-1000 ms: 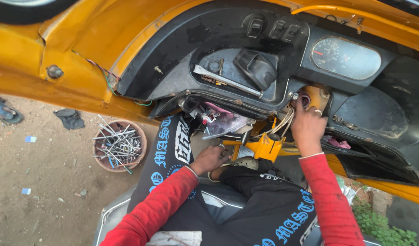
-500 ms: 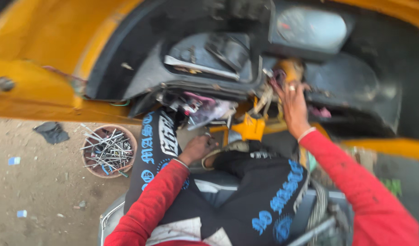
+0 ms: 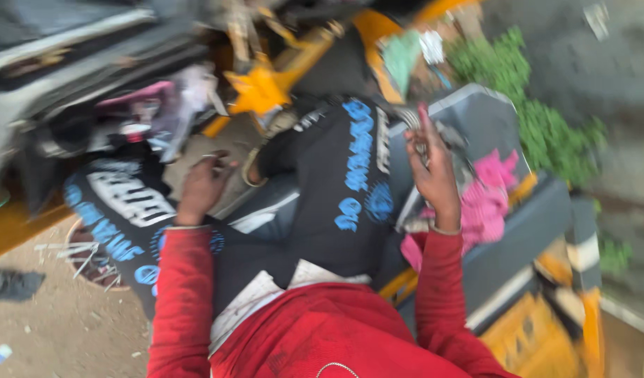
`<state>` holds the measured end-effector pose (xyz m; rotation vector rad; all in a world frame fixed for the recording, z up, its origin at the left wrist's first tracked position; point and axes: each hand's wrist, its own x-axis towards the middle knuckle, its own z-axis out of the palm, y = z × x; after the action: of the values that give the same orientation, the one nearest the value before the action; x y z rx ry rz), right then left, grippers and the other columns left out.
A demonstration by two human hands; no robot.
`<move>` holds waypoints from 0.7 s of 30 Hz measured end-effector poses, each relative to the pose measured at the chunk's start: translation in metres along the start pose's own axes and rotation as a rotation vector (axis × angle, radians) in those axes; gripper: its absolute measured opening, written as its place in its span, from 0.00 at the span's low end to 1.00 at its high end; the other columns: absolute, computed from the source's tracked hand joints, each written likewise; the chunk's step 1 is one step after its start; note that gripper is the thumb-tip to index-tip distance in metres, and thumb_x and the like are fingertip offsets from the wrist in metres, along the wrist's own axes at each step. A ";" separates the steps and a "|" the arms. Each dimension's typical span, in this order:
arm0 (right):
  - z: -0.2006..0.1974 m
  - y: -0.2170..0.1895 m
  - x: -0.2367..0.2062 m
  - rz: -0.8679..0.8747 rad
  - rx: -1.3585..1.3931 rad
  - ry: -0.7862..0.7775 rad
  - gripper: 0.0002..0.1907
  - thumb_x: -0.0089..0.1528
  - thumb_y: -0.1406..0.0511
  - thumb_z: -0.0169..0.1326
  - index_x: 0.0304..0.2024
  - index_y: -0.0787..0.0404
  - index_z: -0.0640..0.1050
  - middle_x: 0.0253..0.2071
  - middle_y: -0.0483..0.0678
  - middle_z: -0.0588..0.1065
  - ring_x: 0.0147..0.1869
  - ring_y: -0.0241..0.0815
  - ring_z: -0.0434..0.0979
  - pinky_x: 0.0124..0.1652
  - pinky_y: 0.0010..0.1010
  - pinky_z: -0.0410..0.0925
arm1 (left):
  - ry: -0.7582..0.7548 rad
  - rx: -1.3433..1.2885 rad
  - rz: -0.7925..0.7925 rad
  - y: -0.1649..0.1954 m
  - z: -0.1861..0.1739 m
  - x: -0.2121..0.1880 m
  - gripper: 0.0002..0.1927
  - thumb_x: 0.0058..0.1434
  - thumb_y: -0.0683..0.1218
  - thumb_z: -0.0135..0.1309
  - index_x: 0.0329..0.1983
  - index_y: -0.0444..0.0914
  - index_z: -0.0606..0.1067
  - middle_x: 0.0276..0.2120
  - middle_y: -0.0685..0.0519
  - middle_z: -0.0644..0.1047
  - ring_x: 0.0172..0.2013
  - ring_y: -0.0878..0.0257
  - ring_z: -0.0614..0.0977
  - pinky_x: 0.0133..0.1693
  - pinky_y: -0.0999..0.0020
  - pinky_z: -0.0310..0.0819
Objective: The person works on the ignition area of a yellow auto-rickshaw, manipulating a metal ring and applying a red substance from a tube into the lock cylinder. They repeatedly insert and remove the ring while spreading the substance inside the mechanism.
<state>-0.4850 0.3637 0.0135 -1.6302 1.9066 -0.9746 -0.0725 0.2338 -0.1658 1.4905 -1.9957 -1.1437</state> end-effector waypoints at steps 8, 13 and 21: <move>-0.096 0.118 -0.199 0.692 -0.391 0.461 0.38 0.68 0.69 0.54 0.78 0.52 0.55 0.43 0.53 0.79 0.41 0.43 0.79 0.43 0.34 0.72 | -0.183 -0.022 0.094 0.019 -0.003 -0.015 0.20 0.73 0.51 0.57 0.62 0.36 0.76 0.45 0.41 0.81 0.43 0.51 0.84 0.43 0.60 0.76; -0.094 0.115 -0.194 0.410 -0.518 0.433 0.43 0.65 0.67 0.61 0.78 0.54 0.55 0.58 0.59 0.76 0.49 0.51 0.79 0.48 0.38 0.73 | -0.177 0.017 -0.008 0.044 -0.006 -0.015 0.20 0.74 0.50 0.56 0.63 0.33 0.76 0.46 0.39 0.81 0.43 0.51 0.84 0.43 0.59 0.76; -0.043 0.157 -0.135 0.675 -0.788 -0.152 0.37 0.65 0.70 0.52 0.76 0.51 0.60 0.40 0.59 0.79 0.43 0.60 0.80 0.42 0.51 0.70 | -0.160 0.051 0.008 0.050 -0.004 -0.018 0.19 0.74 0.49 0.56 0.62 0.34 0.76 0.46 0.40 0.81 0.44 0.51 0.84 0.43 0.59 0.76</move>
<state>-0.5921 0.5130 -0.0914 -1.1541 2.6207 0.1997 -0.0933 0.2537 -0.1205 1.4552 -2.1496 -1.2526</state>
